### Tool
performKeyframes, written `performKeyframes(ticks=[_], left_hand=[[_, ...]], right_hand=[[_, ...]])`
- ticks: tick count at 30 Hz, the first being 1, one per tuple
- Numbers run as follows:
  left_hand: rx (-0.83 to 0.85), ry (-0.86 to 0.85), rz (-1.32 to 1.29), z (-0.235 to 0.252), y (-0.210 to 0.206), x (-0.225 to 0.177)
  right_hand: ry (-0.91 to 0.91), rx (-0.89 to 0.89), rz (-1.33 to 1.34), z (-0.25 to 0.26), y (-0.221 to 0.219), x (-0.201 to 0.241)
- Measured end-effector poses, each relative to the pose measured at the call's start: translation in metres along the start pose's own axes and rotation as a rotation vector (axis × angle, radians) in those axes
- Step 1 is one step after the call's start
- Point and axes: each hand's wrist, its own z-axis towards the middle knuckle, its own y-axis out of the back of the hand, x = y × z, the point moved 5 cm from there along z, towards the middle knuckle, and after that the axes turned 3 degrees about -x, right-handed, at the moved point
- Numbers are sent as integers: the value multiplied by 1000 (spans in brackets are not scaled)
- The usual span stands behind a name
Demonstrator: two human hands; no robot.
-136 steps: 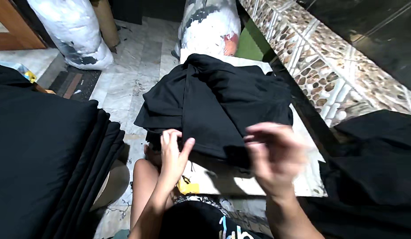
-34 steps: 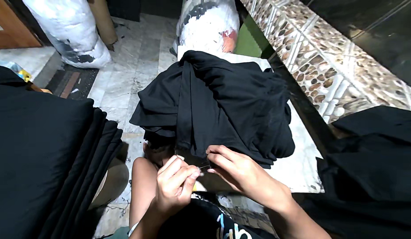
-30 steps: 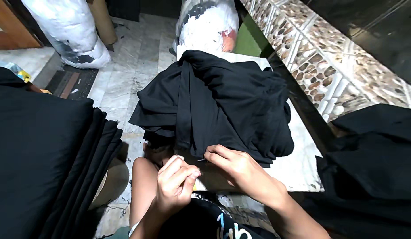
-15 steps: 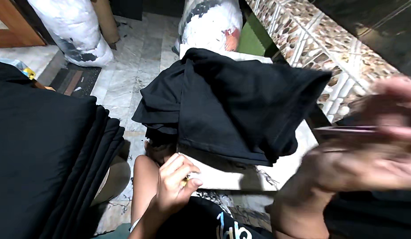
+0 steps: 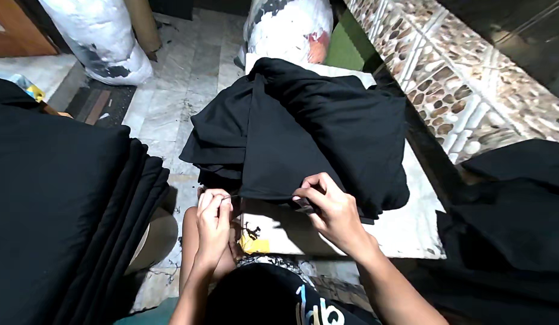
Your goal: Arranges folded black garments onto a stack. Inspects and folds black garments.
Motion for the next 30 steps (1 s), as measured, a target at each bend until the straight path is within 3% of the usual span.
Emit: performKeyframes(ticks=[5,7,9,12,14,16,19,25,30], left_hand=[[-115,-289,309,11,-21,-45],[-151,-338,281,24,-29,-45],[-89,-250,-68,35,-34,-45],[220,239,-982,34,-47,-51],[269,447,-1209,30,-50,-47],[179,435,-1164,29,-44,-42],[42,258,-935,27,-29,-41],[195,-54,-729,12,-12,-61],[187,-176,-581,10,-15,-67]], right_hand=[[94,-52,-20,12,19,12],[77,-75,-72,20,34,13],[2,-118,-108,27,37,7],[-212,-134,-190,34,18,-19],[-292,-130,-228,37,5,-27],[-282,-157,-194,34,4,-20],[-242,-149,-64,18,8,9],[-77,-37,171,-4,-6,46],[-102,-73,175,7,-11,48]])
